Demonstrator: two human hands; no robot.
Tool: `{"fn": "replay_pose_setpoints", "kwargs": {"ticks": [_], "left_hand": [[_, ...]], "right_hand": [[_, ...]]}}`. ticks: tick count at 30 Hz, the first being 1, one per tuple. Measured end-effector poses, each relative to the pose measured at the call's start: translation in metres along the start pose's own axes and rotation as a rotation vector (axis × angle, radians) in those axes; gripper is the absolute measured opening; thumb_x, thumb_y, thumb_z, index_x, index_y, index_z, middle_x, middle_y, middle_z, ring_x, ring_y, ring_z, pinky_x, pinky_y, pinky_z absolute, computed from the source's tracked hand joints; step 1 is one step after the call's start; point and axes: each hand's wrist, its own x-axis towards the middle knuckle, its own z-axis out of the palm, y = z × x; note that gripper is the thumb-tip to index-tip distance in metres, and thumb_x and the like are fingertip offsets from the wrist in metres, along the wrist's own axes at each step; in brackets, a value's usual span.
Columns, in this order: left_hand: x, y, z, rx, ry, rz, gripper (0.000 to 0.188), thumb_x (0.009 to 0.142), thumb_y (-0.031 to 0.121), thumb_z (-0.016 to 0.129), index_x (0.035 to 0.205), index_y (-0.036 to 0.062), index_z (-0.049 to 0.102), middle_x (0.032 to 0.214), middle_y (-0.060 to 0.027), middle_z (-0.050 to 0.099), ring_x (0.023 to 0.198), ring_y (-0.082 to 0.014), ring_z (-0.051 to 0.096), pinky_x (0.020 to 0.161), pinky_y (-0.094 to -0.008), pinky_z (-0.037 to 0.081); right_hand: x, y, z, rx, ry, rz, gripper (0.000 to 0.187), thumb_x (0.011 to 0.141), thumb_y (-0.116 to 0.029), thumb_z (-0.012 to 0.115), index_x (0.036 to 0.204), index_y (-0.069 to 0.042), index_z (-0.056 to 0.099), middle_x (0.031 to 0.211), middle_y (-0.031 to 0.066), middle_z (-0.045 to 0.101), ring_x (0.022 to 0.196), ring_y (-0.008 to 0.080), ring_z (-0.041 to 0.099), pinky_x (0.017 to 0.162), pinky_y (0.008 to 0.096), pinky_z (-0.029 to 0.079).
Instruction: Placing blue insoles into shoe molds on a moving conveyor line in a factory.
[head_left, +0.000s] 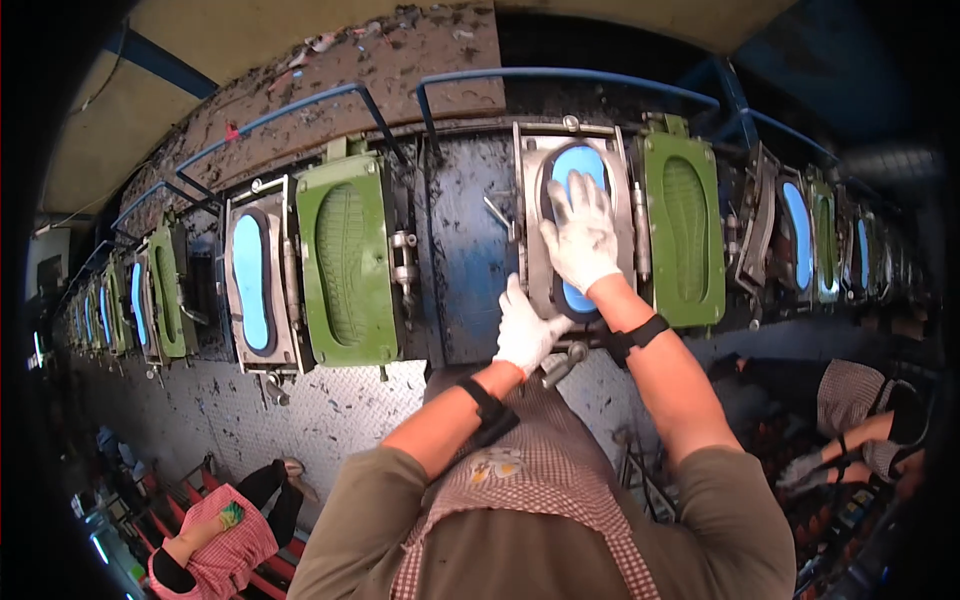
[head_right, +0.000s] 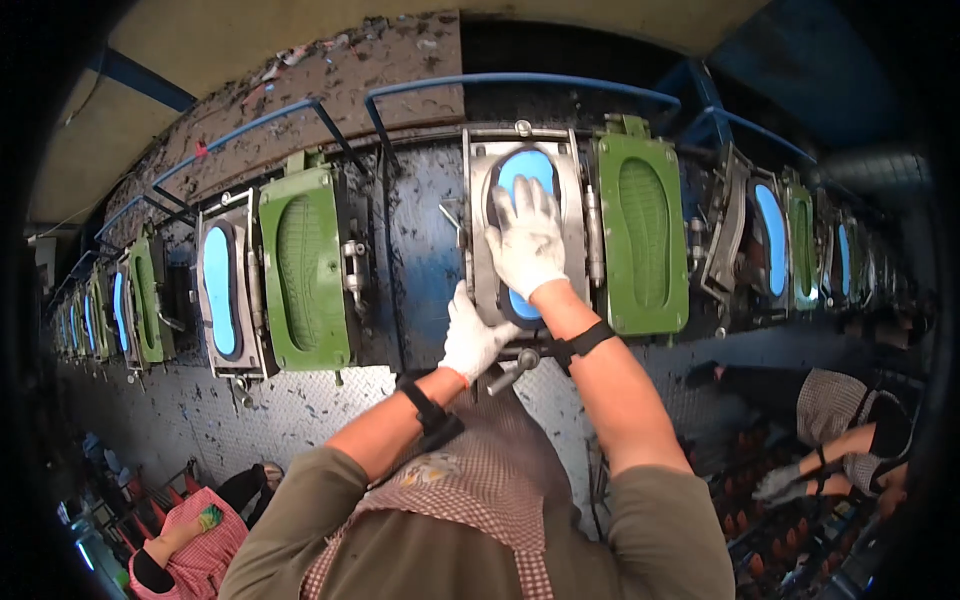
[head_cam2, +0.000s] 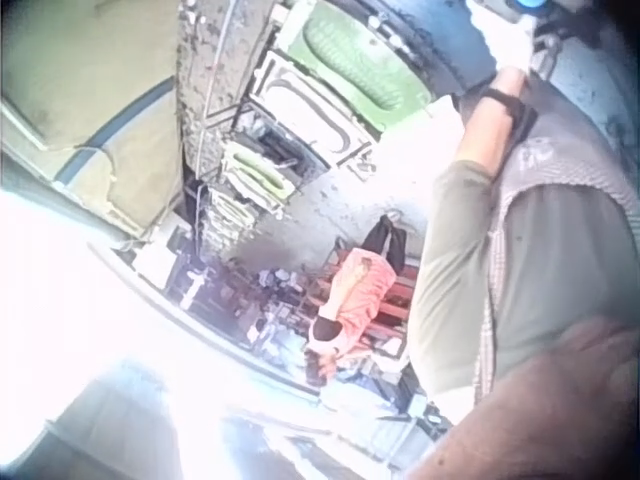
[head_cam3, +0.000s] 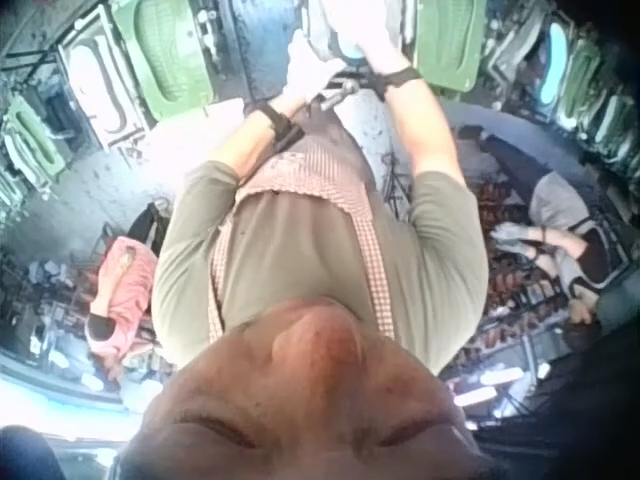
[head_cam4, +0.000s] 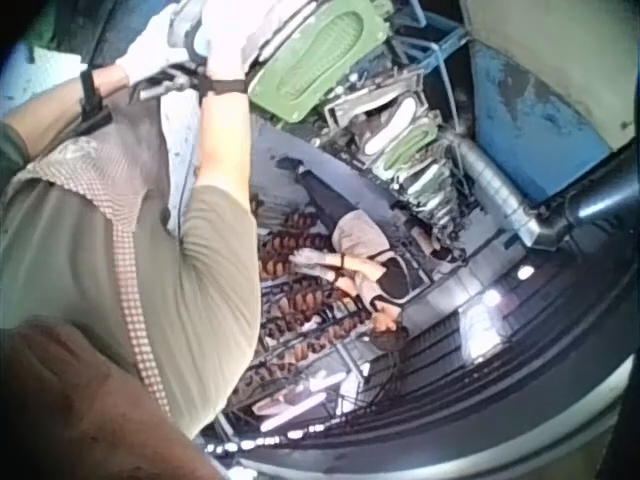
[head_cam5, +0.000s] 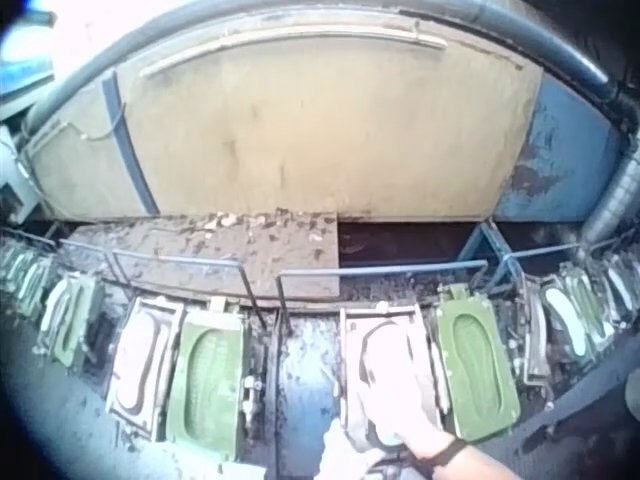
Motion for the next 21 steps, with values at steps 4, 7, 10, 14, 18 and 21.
{"fn": "replay_pose_setpoints", "kwargs": {"ticks": [4,7,10,14,18,21], "left_hand": [[-0.001,-0.013,0.010,0.402,0.371,0.620,0.093,0.059,0.016,0.083,0.139,-0.0011,0.038,0.134,-0.0299,0.041,0.126,-0.0463,0.043,0.105,-0.0477,0.039],[0.023,-0.006,-0.004,0.394,0.049,1.109,0.054,0.066,0.009,0.076,0.117,0.0012,0.059,0.120,-0.0199,0.056,0.117,-0.0377,0.053,0.102,-0.0451,0.044],[0.025,-0.006,-0.002,0.212,0.153,1.031,0.033,0.074,0.011,0.073,0.104,0.0024,0.064,0.104,-0.0137,0.065,0.105,-0.0337,0.061,0.094,-0.0417,0.049],[0.024,0.002,0.011,0.144,0.211,0.905,0.021,0.082,0.009,0.069,0.101,0.0015,0.068,0.103,-0.0146,0.067,0.102,-0.0323,0.063,0.091,-0.0393,0.050],[0.023,-0.005,0.000,0.180,0.154,0.930,0.025,0.081,0.009,0.068,0.104,-0.0012,0.066,0.107,-0.0169,0.065,0.105,-0.0342,0.062,0.093,-0.0403,0.050],[0.015,0.008,-0.012,0.342,0.070,1.034,0.031,0.079,0.011,0.070,0.106,-0.0015,0.064,0.112,-0.0179,0.063,0.109,-0.0369,0.059,0.094,-0.0420,0.049]], "right_hand": [[-0.007,0.002,-0.007,0.289,-0.122,0.012,0.052,0.090,-0.032,0.055,0.135,-0.006,0.051,0.151,0.0213,0.033,0.140,0.0422,0.028,0.116,0.0476,0.024],[-0.050,0.027,-0.022,0.637,-0.190,0.016,0.046,0.088,-0.024,0.060,0.129,-0.005,0.054,0.137,0.0206,0.048,0.133,0.0396,0.040,0.111,0.0444,0.035],[-0.097,0.015,-0.052,0.510,-0.067,-0.146,0.032,0.084,-0.017,0.064,0.113,-0.004,0.062,0.116,0.0182,0.060,0.113,0.0348,0.057,0.098,0.0421,0.046],[-0.077,0.030,-0.030,0.535,0.019,-0.006,0.016,0.082,-0.020,0.070,0.088,-0.006,0.066,0.087,0.0109,0.062,0.088,0.0321,0.058,0.075,0.0415,0.048],[-0.081,0.021,-0.031,0.649,-0.039,0.021,0.014,0.083,-0.021,0.070,0.086,-0.007,0.067,0.088,0.0099,0.064,0.089,0.0316,0.059,0.076,0.0405,0.049],[-0.082,0.020,-0.056,0.740,-0.221,0.181,0.021,0.086,-0.023,0.068,0.098,-0.007,0.068,0.097,0.0106,0.066,0.098,0.0301,0.061,0.085,0.0387,0.050]]}}
